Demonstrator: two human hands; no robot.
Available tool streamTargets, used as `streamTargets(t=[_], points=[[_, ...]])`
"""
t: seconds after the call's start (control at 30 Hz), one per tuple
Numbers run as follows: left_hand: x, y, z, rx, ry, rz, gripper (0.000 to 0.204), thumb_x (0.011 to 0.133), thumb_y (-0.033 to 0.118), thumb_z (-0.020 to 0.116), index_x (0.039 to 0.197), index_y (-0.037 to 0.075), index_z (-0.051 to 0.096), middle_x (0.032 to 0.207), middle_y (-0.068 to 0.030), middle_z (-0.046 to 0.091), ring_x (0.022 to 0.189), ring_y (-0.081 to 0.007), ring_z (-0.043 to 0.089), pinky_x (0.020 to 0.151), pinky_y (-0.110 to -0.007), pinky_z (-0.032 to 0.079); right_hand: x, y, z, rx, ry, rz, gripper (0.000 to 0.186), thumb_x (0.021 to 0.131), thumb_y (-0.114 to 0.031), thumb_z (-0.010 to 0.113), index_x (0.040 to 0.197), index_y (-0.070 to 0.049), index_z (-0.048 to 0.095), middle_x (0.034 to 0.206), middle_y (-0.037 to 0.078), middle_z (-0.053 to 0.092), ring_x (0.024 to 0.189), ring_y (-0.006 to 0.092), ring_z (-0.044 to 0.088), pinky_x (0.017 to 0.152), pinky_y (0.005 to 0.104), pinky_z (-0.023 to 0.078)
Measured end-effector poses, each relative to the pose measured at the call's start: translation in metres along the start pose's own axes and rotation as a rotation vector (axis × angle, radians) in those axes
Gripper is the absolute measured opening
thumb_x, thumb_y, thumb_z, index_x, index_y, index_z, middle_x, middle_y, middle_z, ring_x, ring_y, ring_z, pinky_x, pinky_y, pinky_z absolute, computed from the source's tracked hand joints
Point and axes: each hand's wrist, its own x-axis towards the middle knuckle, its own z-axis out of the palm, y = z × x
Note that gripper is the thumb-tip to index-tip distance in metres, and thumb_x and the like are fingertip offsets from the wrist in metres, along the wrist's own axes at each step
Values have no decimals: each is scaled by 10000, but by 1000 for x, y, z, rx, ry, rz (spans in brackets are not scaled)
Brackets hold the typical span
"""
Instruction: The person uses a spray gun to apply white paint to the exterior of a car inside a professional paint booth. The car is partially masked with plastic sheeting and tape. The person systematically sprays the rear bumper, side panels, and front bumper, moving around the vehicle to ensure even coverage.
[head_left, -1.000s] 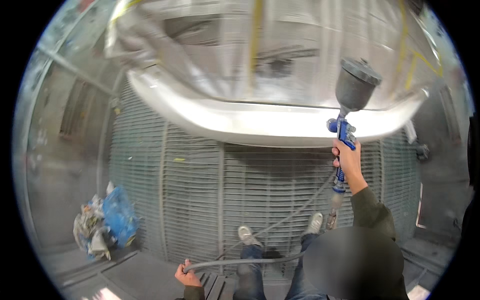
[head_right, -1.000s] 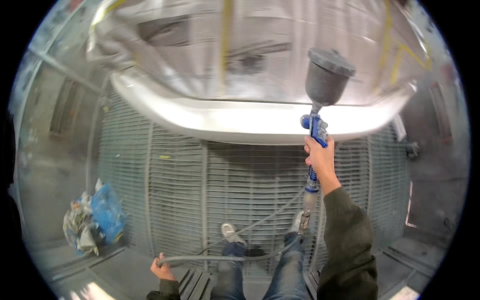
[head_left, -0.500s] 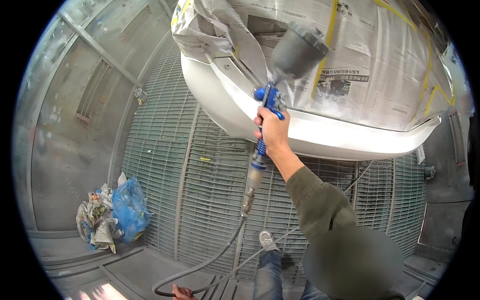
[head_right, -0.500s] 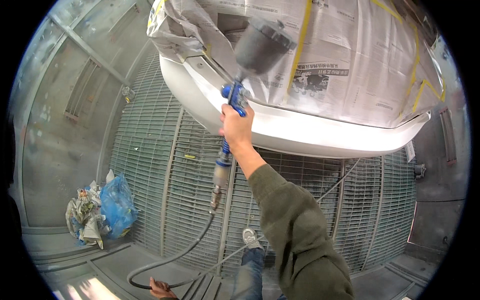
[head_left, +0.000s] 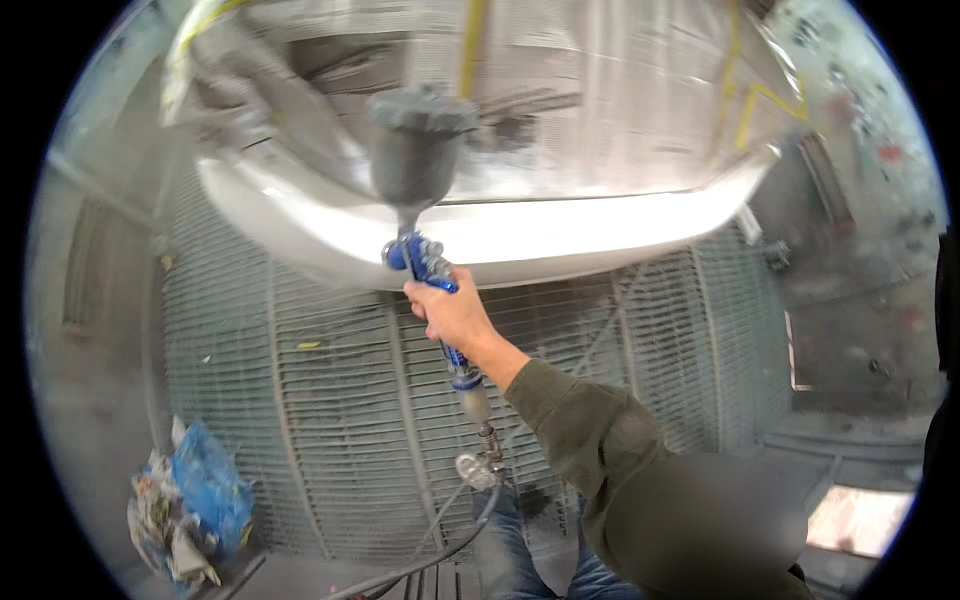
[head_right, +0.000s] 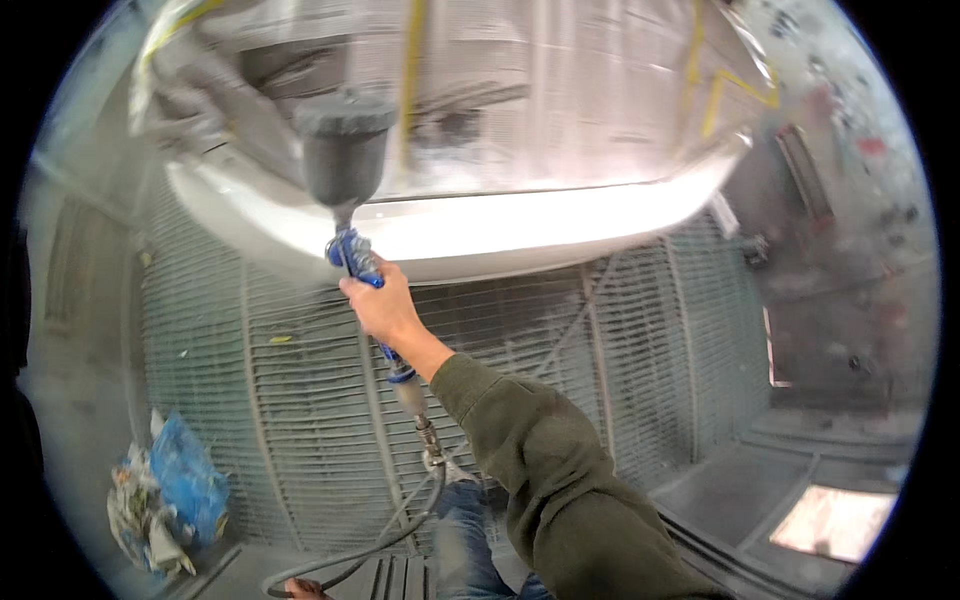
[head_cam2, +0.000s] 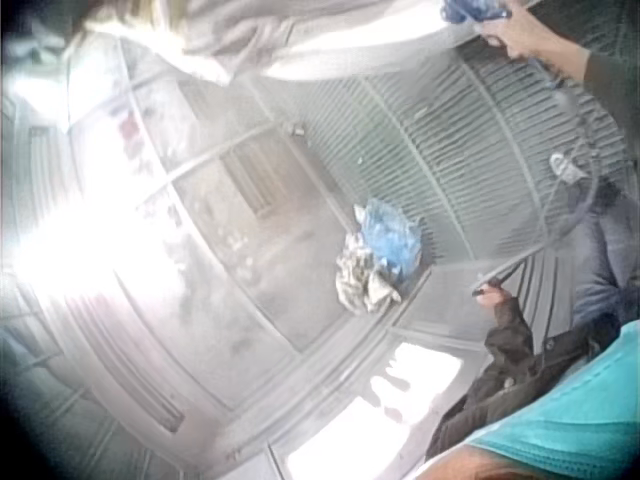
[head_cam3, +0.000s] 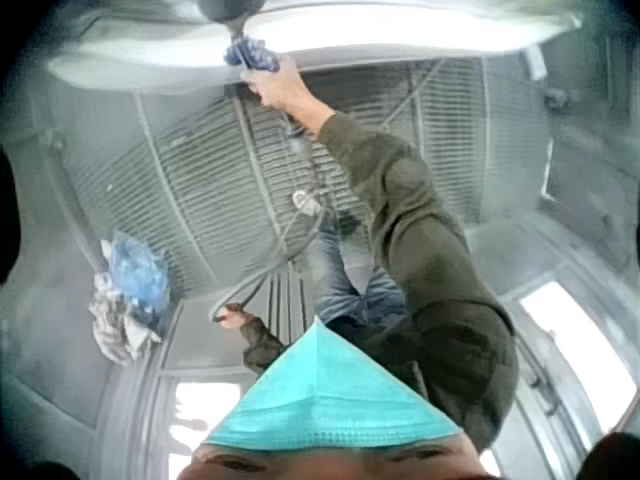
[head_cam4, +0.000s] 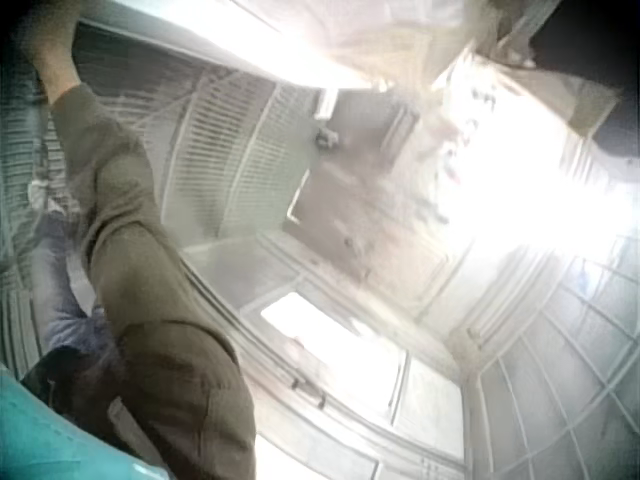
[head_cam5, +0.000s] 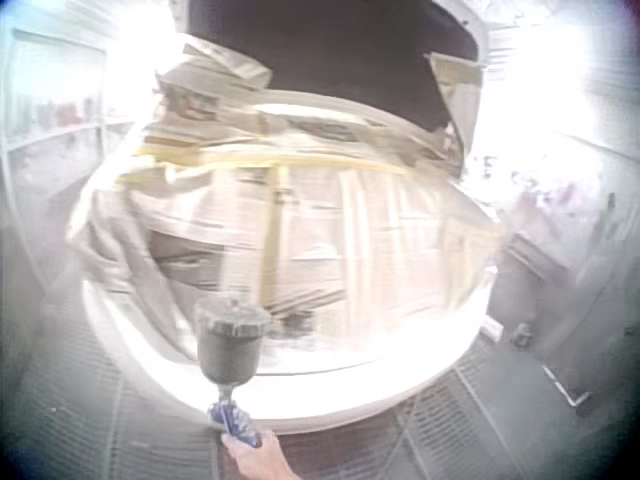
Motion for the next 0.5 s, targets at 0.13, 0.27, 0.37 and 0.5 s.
streamTargets(t=[0.13,0.27,0.37,0.5], points=[[-40,6,56,324,-95,223,280,893,151,661,688,-33,611,608,-63,549,579,-169,462,531,-373,397,-22,1,-115,-228,86,-60,308,858,-155,640,1141,-36,662,710,-12,561,650,78,480,612,280,432],[-92,29,105,383,-424,234,291,884,210,711,787,-59,658,589,-70,531,592,-158,417,550,-380,398,-57,-21,-224,-279,159,-67,334,854,-133,642,1172,-33,655,707,-29,551,640,49,464,592,251,404],[-153,61,155,461,-553,247,336,867,262,736,699,2,606,542,-58,460,576,-149,368,531,-374,359,-75,-32,-303,-314,304,-88,358,846,-164,671,1165,-9,625,680,-31,535,590,51,469,536,248,393],[-211,65,197,647,-801,409,396,849,267,745,620,42,513,512,-84,444,542,-167,368,517,-368,352,-92,-70,-406,-305,334,2,282,847,-170,673,1093,-35,639,669,-19,536,575,69,506,463,243,392]])
